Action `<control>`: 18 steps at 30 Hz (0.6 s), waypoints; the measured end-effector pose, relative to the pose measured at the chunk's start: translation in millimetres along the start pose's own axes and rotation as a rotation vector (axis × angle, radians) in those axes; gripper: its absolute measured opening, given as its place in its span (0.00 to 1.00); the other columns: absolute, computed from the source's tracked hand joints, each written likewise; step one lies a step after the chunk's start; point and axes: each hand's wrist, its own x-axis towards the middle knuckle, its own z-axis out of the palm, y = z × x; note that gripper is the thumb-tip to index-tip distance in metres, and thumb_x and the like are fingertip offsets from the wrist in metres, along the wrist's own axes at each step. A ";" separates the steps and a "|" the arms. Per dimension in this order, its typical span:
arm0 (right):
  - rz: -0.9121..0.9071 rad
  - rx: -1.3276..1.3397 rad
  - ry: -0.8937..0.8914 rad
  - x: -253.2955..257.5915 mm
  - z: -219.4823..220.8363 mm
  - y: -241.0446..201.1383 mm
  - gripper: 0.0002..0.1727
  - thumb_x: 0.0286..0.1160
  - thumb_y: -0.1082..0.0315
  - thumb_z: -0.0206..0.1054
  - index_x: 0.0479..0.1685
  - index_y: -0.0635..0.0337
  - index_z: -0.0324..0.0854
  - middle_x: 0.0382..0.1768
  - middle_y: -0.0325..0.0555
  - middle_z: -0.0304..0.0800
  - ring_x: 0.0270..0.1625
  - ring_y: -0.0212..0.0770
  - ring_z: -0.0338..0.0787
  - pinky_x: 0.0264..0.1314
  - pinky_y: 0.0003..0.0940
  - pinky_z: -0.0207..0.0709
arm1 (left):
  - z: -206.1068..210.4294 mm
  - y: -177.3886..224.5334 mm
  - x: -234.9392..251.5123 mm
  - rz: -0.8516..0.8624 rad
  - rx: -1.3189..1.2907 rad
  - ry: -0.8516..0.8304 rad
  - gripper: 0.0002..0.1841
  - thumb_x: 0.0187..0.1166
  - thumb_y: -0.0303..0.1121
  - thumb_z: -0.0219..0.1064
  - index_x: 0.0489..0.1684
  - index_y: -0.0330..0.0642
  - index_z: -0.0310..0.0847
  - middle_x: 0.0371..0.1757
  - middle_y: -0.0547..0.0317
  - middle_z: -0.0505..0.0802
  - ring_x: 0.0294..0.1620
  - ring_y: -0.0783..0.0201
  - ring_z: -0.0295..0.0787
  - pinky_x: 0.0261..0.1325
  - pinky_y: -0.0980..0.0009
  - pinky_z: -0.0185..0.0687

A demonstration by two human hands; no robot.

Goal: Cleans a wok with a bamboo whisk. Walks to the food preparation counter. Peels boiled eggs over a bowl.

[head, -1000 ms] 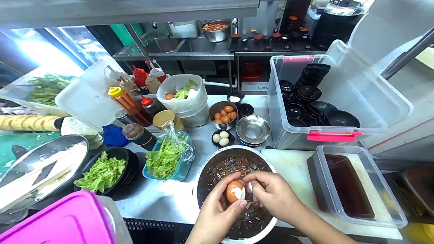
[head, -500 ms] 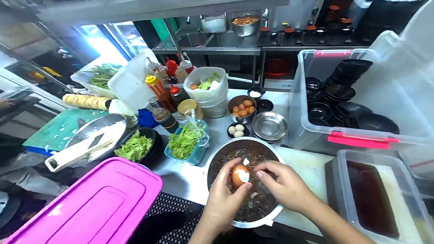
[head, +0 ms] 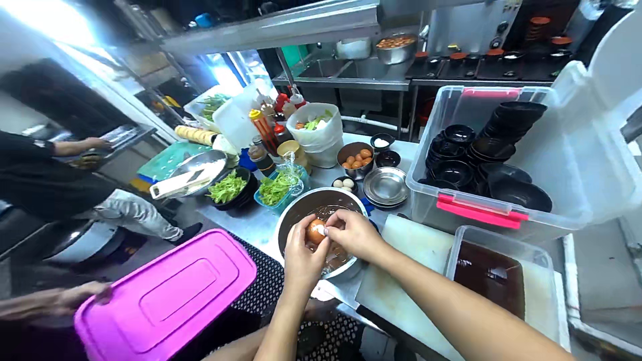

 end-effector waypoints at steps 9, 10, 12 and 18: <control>-0.098 -0.012 0.075 -2.2 9.5 7.2 0.08 0.80 0.62 0.67 0.42 0.55 0.88 0.33 0.43 0.89 0.36 0.40 0.89 0.42 0.46 0.83 | 3.7 -0.2 -4.8 0.049 0.034 0.053 0.31 0.70 0.37 0.77 0.76 0.45 0.77 0.68 0.52 0.86 0.60 0.62 0.89 0.61 0.60 0.90; -0.098 -0.010 0.075 -2.7 10.1 7.7 0.08 0.80 0.62 0.66 0.42 0.55 0.87 0.32 0.43 0.89 0.36 0.41 0.88 0.42 0.46 0.83 | 3.4 -0.7 -5.7 0.046 0.024 0.051 0.31 0.70 0.37 0.77 0.77 0.45 0.77 0.68 0.53 0.86 0.60 0.63 0.89 0.61 0.61 0.90; -0.096 0.007 0.075 -3.5 9.8 7.2 0.08 0.80 0.62 0.66 0.42 0.55 0.87 0.32 0.43 0.88 0.35 0.41 0.88 0.40 0.46 0.82 | 2.2 0.2 -6.3 0.024 -0.012 0.047 0.32 0.70 0.39 0.77 0.77 0.47 0.76 0.68 0.53 0.86 0.58 0.64 0.90 0.59 0.63 0.91; -0.113 0.023 0.047 -5.8 3.9 6.8 0.08 0.79 0.64 0.66 0.41 0.57 0.88 0.32 0.44 0.89 0.36 0.40 0.88 0.42 0.46 0.82 | -5.7 12.6 -10.9 -0.098 -0.188 -0.034 0.34 0.71 0.34 0.80 0.80 0.49 0.74 0.72 0.53 0.86 0.62 0.61 0.90 0.65 0.58 0.89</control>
